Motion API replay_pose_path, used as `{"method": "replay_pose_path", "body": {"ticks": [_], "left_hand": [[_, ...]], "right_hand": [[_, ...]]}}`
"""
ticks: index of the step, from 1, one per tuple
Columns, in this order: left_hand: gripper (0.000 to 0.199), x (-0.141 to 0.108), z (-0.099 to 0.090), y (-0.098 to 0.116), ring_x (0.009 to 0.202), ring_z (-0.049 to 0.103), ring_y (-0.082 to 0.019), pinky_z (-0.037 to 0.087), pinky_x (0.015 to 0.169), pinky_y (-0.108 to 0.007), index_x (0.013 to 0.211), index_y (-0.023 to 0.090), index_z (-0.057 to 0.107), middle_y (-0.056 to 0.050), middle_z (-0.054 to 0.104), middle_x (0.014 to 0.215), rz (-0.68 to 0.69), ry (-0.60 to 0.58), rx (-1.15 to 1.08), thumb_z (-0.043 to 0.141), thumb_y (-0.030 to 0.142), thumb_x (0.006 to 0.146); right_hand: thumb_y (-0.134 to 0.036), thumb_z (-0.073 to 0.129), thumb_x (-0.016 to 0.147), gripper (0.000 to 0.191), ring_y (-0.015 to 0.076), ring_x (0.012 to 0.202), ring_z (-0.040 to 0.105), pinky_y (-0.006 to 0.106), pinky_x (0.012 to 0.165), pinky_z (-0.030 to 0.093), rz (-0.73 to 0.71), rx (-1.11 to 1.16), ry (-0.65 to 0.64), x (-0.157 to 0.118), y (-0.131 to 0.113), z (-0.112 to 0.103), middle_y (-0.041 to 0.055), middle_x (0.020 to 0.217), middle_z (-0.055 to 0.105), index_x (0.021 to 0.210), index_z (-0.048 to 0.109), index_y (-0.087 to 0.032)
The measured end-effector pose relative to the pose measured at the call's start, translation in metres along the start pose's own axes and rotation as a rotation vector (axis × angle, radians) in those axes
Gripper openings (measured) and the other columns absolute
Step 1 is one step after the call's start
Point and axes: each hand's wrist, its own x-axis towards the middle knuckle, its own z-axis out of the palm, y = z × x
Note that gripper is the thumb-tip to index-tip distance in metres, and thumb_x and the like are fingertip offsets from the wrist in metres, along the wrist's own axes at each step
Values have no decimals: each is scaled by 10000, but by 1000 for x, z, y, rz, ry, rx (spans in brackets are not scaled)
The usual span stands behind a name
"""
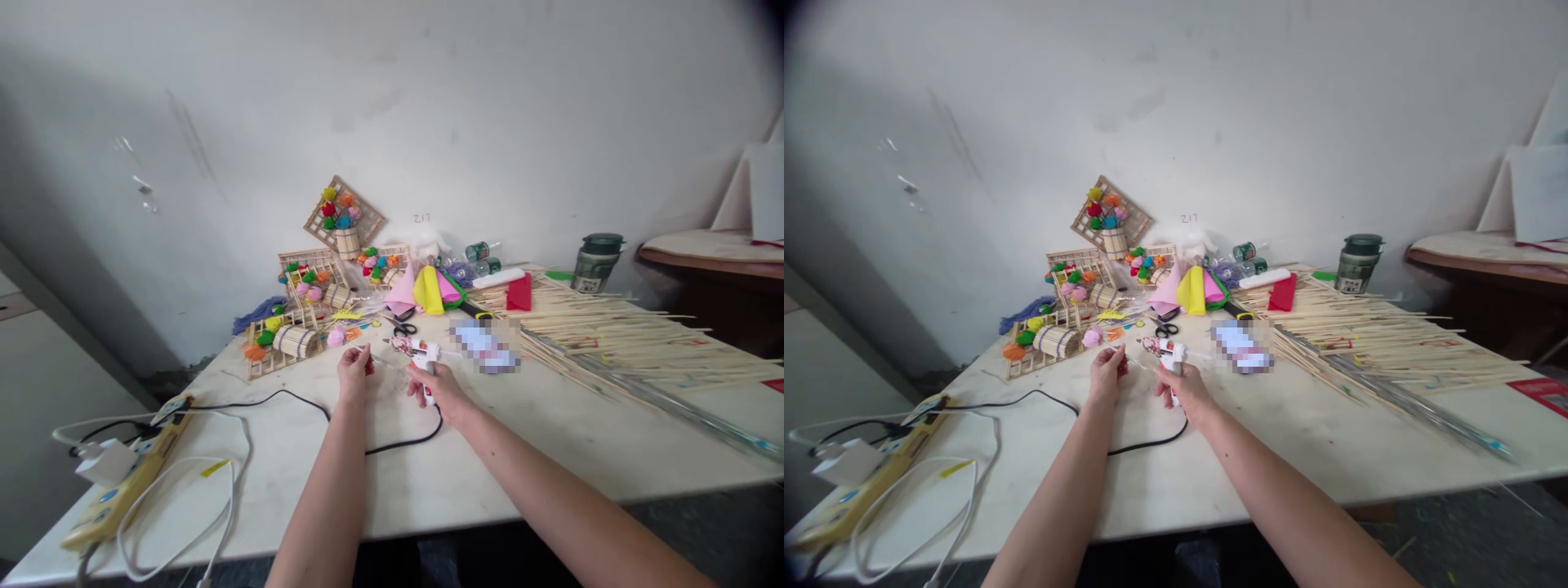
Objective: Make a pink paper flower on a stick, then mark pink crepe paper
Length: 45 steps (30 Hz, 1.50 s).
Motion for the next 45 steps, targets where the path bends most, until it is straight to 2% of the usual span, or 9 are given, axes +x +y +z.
{"method": "replay_pose_path", "body": {"ticks": [8, 15, 19, 28, 40, 45], "left_hand": [[360, -2, -3, -1, 414, 463, -64, 364, 434, -193, 615, 158, 465, 30, 526, 493, -16, -9, 0, 684, 438, 565], [375, -4, -4, 1, 497, 563, -102, 410, 461, -202, 653, 146, 484, -3, 583, 585, -52, 8, -26, 699, 433, 546], [370, -4, -4, 1, 526, 595, -125, 442, 488, -220, 652, 144, 478, -1, 587, 573, -48, 51, -61, 708, 411, 540], [285, 0, -5, -3, 566, 622, -136, 492, 571, -251, 706, 121, 516, -36, 626, 624, -70, 114, -162, 710, 292, 583], [270, -1, -5, -3, 580, 621, -132, 484, 576, -243, 747, 114, 541, -45, 640, 661, -67, 55, -175, 700, 270, 595], [271, -3, -5, -2, 599, 627, -133, 480, 583, -246, 770, 116, 547, -64, 653, 737, -77, 51, -173, 696, 270, 603]], "right_hand": [[-364, 625, 649, 240, 67, 291, 395, 203, 296, 289, 8, 78, 55, 2, -1, -3, -17, 452, 557, 656, 536, -141], [-438, 619, 657, 318, 75, 283, 418, 201, 279, 315, 79, 80, 7, 4, 1, -9, 8, 500, 595, 736, 535, -141], [-490, 578, 686, 370, 76, 277, 433, 195, 274, 319, 97, 35, -7, 2, 1, -7, 16, 518, 604, 781, 542, -134], [-552, 510, 719, 418, 67, 270, 438, 186, 273, 324, 113, -85, -17, 0, 5, -3, 24, 548, 613, 729, 529, -134], [-571, 496, 718, 428, 63, 255, 427, 192, 268, 306, 135, -154, 42, 1, 7, -1, 4, 511, 588, 634, 492, -151], [-581, 479, 721, 459, 60, 257, 422, 188, 271, 299, 119, -207, 34, 1, 9, -2, 1, 465, 559, 556, 478, -152]]}}
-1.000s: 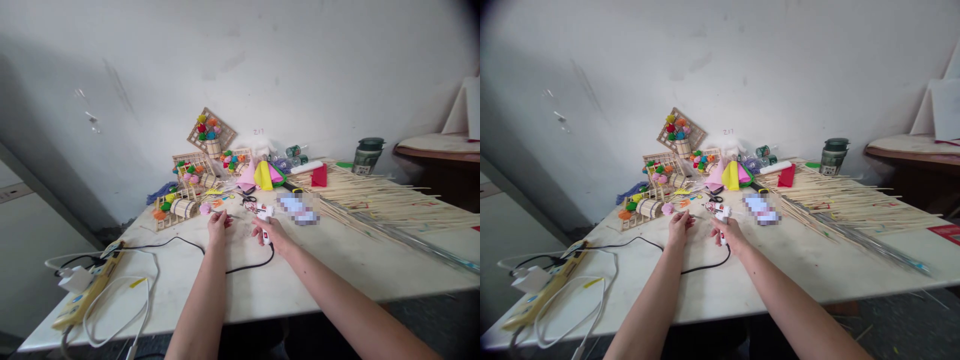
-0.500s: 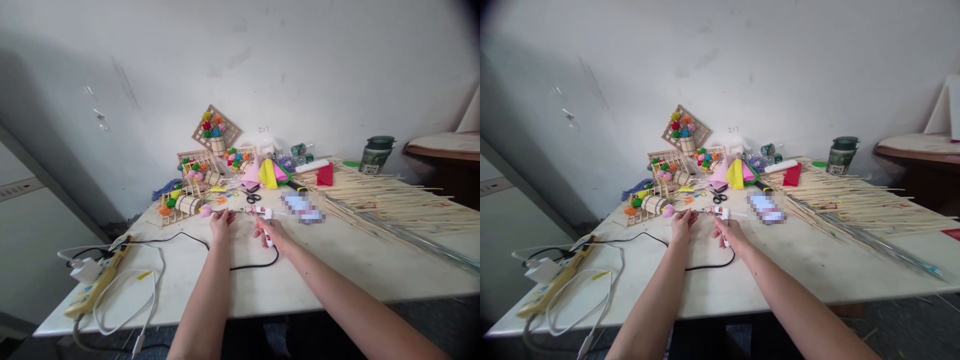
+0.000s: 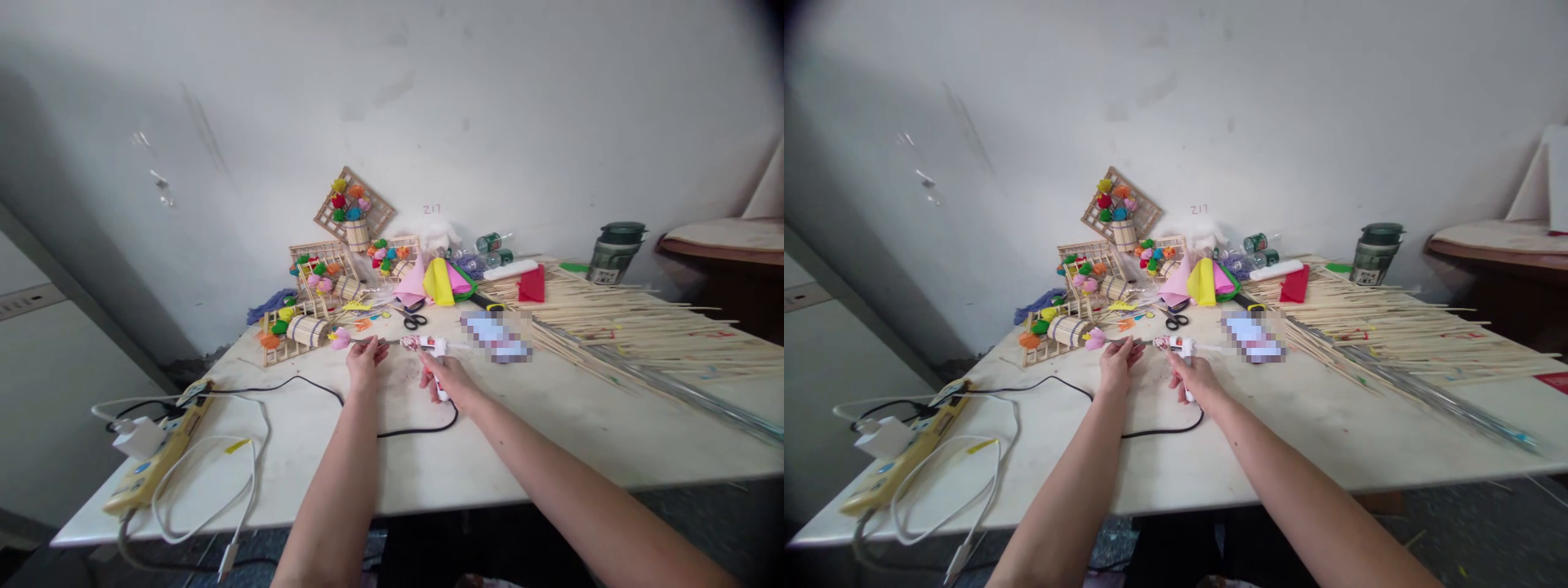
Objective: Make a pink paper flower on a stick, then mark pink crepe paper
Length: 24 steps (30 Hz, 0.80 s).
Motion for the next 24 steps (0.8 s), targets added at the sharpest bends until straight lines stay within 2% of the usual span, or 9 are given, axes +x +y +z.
{"method": "replay_pose_path", "body": {"ticks": [6, 12, 24], "left_hand": [[261, -2, 0, 1, 622, 633, -142, 482, 593, -250, 789, 117, 563, -69, 652, 759, -3, -14, 11, 687, 270, 617], [260, -1, 1, 1, 613, 630, -137, 479, 585, -244, 773, 117, 567, -65, 648, 747, 1, -10, 7, 693, 275, 611], [285, -3, 0, 1, 601, 622, -125, 481, 587, -238, 767, 112, 569, -63, 651, 735, 9, 2, -6, 709, 286, 589]], "right_hand": [[-596, 475, 713, 500, 59, 256, 417, 182, 270, 296, -5, -46, 7, 2, 4, 0, -1, 420, 531, 492, 479, -148], [-617, 471, 703, 527, 72, 248, 403, 182, 275, 308, 18, -61, 10, 2, 3, 1, -23, 309, 432, 459, 478, -150], [-627, 480, 688, 522, 81, 261, 423, 182, 285, 329, 12, -77, 22, 5, 8, 1, -18, 312, 446, 467, 484, -154]]}}
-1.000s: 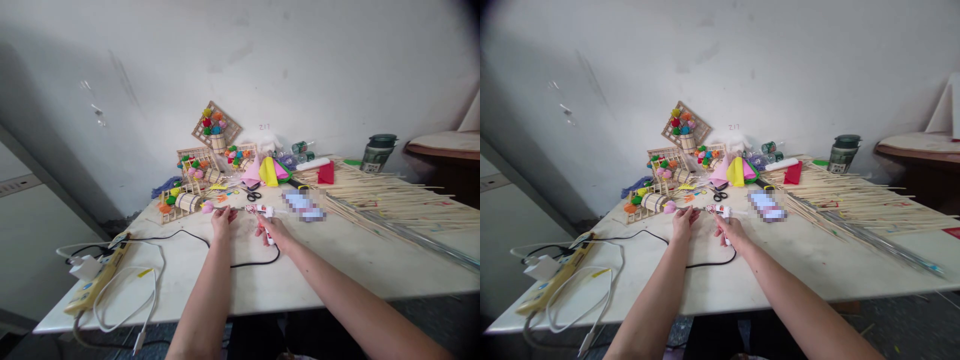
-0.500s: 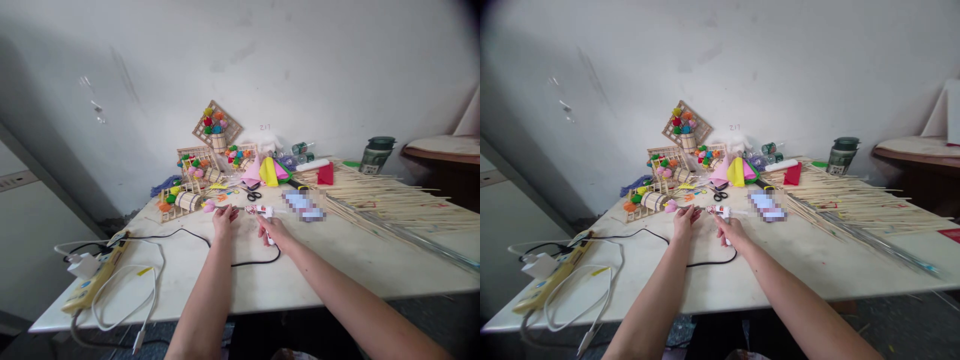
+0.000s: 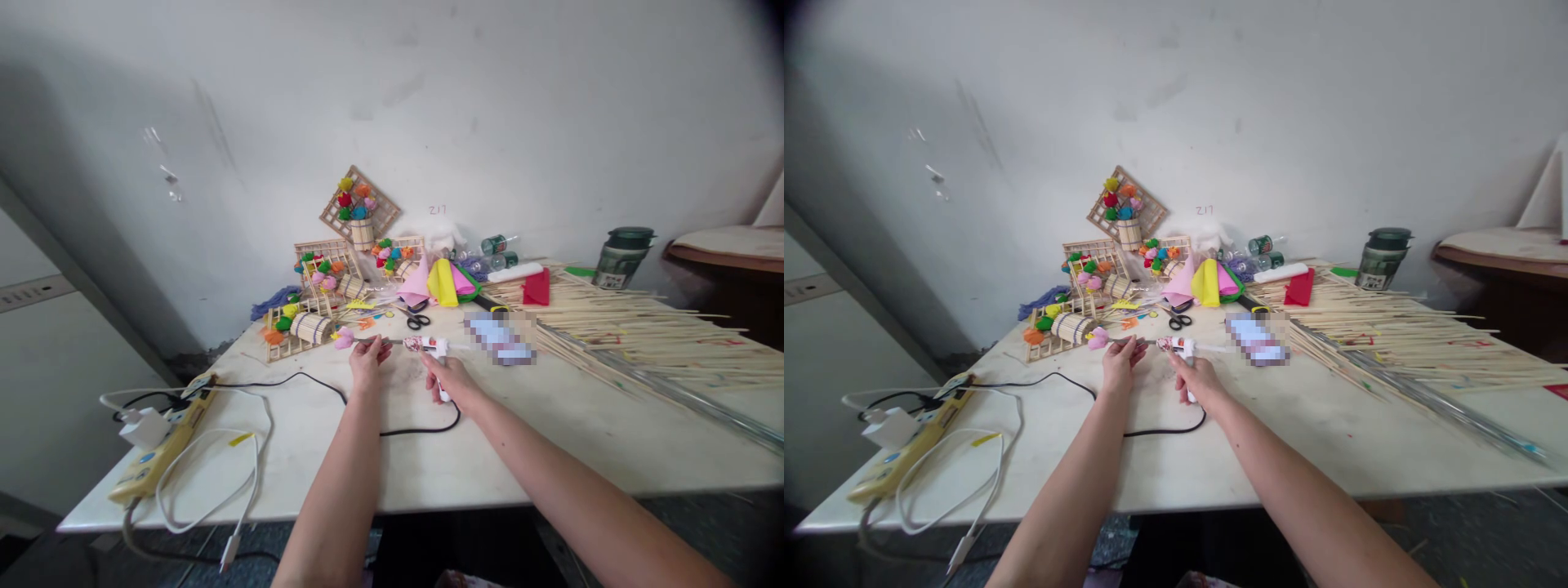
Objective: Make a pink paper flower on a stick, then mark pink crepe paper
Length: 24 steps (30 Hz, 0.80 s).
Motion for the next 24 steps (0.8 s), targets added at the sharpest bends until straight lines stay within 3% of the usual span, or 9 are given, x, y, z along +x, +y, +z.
{"method": "replay_pose_path", "body": {"ticks": [8, 16, 24], "left_hand": [[300, 3, 0, 0, 603, 630, -137, 489, 600, -255, 752, 115, 561, -64, 655, 718, -5, 9, -2, 717, 305, 581], [277, 2, 0, -1, 599, 629, -133, 492, 579, -238, 733, 112, 561, -52, 649, 690, 5, 6, 3, 714, 291, 588], [260, 0, 1, 0, 607, 627, -133, 493, 612, -259, 739, 111, 567, -51, 649, 690, 10, 5, 17, 706, 280, 597]], "right_hand": [[-593, 472, 720, 519, 74, 249, 408, 175, 291, 325, 2, -13, -10, -4, -5, -1, -10, 286, 437, 442, 477, -154], [-595, 481, 710, 496, 70, 272, 440, 186, 277, 323, -45, 65, -32, 0, 1, -1, -13, 448, 511, 502, 475, -145], [-596, 479, 710, 473, 64, 277, 440, 181, 278, 327, -29, 52, -37, -1, 0, -1, -20, 451, 519, 543, 472, -153]]}}
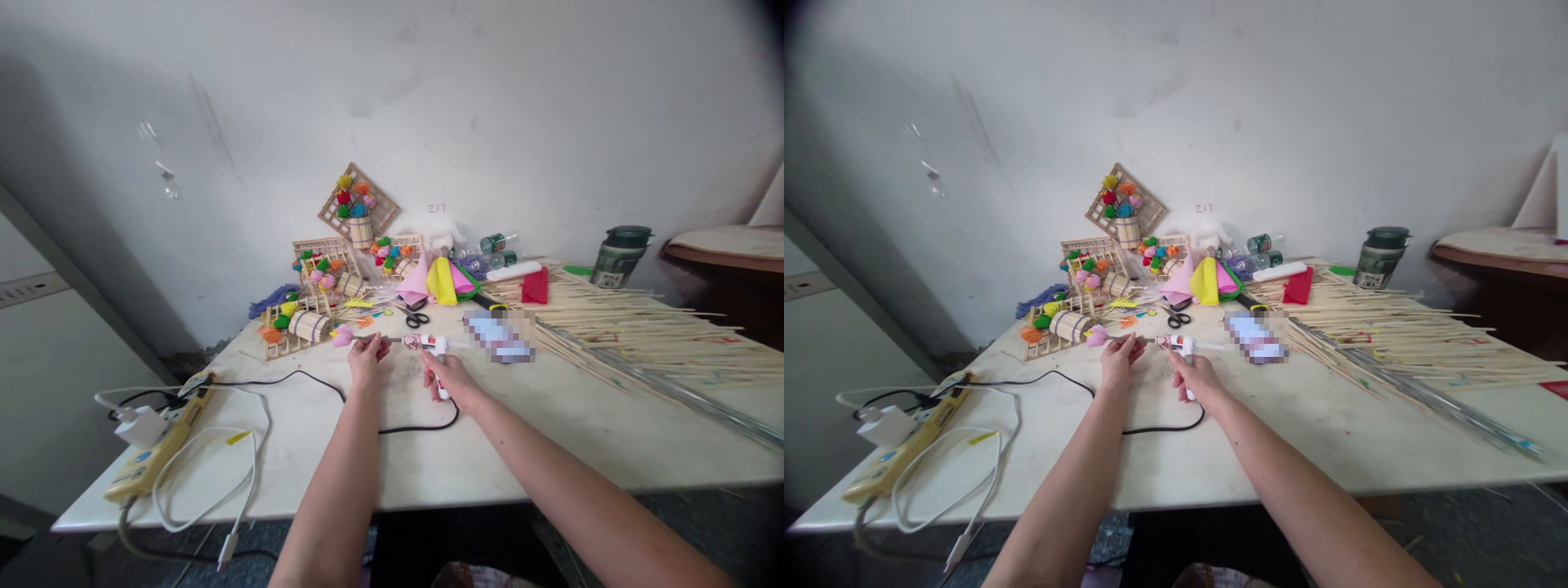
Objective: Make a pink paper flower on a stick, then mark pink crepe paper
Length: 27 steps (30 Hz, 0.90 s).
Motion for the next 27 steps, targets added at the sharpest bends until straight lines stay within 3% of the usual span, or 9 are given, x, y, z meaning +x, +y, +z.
{"method": "replay_pose_path", "body": {"ticks": [27], "left_hand": [[337, 0, 2, 1, 529, 605, -136, 485, 544, -257, 643, 124, 510, -26, 604, 561, 19, 52, 36, 718, 376, 562]], "right_hand": [[-616, 470, 704, 508, 66, 274, 434, 185, 287, 331, -15, -69, 13, 0, 1, 0, -11, 427, 512, 500, 486, -151]]}}
